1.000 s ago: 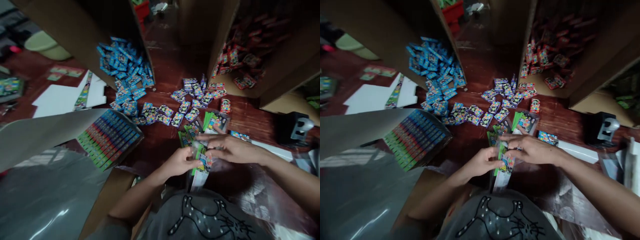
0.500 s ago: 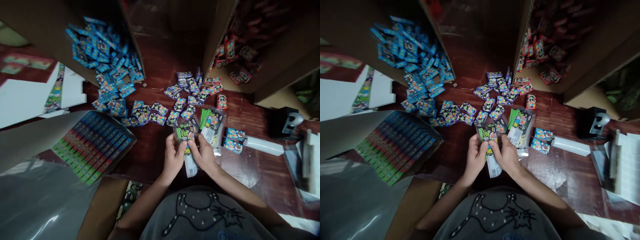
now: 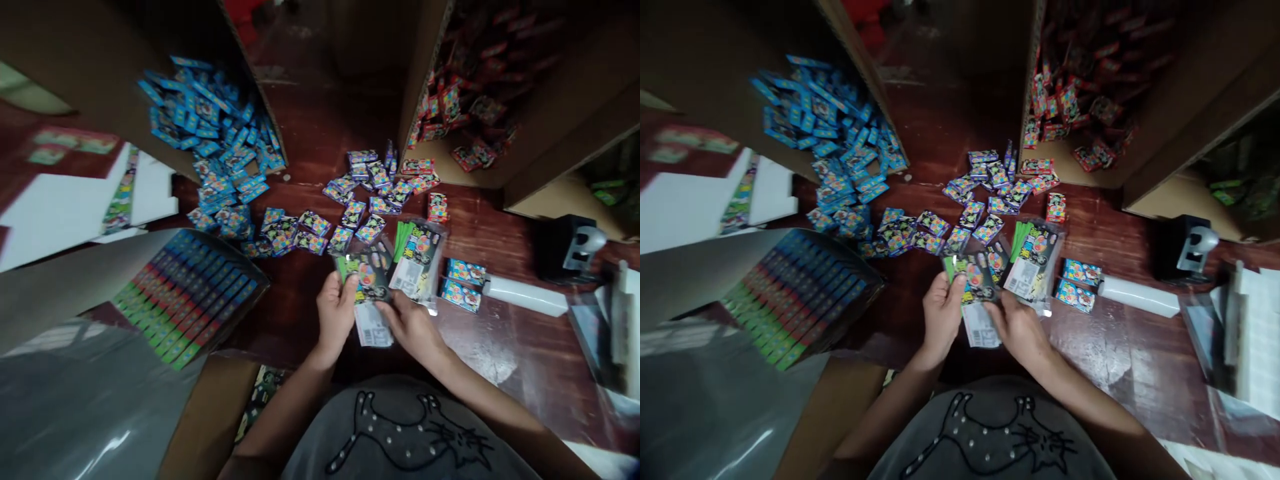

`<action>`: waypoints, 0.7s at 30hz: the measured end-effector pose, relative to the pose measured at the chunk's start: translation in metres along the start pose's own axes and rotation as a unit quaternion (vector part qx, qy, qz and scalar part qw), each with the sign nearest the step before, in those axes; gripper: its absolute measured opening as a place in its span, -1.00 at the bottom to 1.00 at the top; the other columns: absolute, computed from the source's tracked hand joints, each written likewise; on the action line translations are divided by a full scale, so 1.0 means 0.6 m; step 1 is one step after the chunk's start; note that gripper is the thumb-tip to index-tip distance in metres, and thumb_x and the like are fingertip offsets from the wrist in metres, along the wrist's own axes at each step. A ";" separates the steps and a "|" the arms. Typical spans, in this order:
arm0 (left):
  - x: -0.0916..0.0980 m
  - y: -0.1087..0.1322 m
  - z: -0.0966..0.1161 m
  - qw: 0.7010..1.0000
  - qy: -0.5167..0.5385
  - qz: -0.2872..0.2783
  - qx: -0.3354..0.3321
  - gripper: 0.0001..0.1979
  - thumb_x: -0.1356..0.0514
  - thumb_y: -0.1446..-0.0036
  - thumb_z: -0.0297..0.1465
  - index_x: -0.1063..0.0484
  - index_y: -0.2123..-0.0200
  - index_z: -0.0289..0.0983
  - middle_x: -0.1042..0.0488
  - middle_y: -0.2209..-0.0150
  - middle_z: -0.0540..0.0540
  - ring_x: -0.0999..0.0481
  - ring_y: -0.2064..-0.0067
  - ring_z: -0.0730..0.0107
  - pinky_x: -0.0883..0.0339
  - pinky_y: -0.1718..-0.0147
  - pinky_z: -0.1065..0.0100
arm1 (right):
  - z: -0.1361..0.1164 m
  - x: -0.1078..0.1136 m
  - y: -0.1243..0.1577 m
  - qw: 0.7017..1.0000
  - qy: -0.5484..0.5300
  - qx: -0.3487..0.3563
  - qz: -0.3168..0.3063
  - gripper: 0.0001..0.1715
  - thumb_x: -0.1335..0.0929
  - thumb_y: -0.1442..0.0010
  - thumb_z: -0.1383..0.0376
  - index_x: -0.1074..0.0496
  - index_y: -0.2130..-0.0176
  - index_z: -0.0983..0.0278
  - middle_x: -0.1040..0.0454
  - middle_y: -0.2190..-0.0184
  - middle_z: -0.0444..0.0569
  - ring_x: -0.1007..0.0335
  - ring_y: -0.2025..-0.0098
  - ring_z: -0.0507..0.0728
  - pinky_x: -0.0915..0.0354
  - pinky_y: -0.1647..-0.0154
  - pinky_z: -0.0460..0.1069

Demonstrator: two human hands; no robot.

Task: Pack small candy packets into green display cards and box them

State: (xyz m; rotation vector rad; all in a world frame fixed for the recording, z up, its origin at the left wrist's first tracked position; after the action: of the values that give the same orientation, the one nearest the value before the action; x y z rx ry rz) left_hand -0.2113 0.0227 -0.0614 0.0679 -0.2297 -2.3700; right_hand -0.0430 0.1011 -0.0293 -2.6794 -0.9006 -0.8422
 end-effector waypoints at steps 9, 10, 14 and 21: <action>-0.042 0.104 -0.056 0.956 -0.115 -0.248 0.105 -0.58 -0.28 -0.30 -0.04 -0.54 -0.05 -0.20 -0.70 0.03 -0.21 -0.72 0.05 0.09 -0.59 0.04 0.19 | 0.054 0.012 0.024 0.999 0.037 -0.003 0.009 -0.54 -0.18 -0.52 -0.04 -0.40 -0.08 0.20 -0.69 0.27 0.13 -0.67 0.35 0.32 -0.53 0.40 0.15; -0.024 0.089 -0.035 0.952 -0.152 -0.253 0.089 -0.55 -0.31 -0.27 -0.05 -0.54 -0.10 -0.17 -0.70 -0.02 -0.20 -0.72 0.01 0.07 -0.59 0.02 0.17 | 0.054 0.016 0.015 0.998 0.056 -0.012 -0.017 -0.47 -0.18 -0.52 -0.07 -0.39 -0.16 0.23 -0.71 0.22 0.16 -0.70 0.30 0.34 -0.56 0.36 0.18; 0.112 -0.079 0.137 0.903 -0.416 -0.082 -0.075 -0.50 -0.30 -0.29 -0.13 -0.50 -0.24 -0.11 -0.58 -0.25 -0.17 -0.58 -0.25 0.02 -0.44 -0.26 0.09 | 0.004 0.069 -0.084 0.987 0.153 0.043 -0.032 -0.32 -0.24 -0.49 -0.10 -0.37 -0.30 0.30 -0.66 -0.06 0.24 -0.68 0.00 0.43 -0.59 0.03 0.31; 0.167 -0.405 0.187 0.619 -0.766 -0.174 -0.014 -0.23 -0.34 -0.11 -0.30 -0.35 -0.41 -0.15 -0.55 -0.28 -0.24 -0.53 -0.27 -0.07 -0.36 -0.25 0.11 | -0.175 -0.154 -0.345 0.848 0.286 0.356 -0.270 -0.16 -0.32 -0.30 0.48 -0.26 -0.47 0.11 -0.17 -0.55 -0.03 -0.15 -0.52 0.38 -0.32 -0.41 0.31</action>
State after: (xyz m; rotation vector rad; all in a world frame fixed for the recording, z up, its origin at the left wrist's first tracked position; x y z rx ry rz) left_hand -0.4622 0.1421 0.0053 -2.1384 -1.0117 -2.0659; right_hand -0.2764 0.1841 0.0044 -1.4300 -1.4471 -1.0487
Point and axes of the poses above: each hand's wrist, its own y-axis away from the middle knuckle, its own x-axis out of the back of the hand, z = x × y, the point moved 10 cm from there along -y, towards the middle knuckle
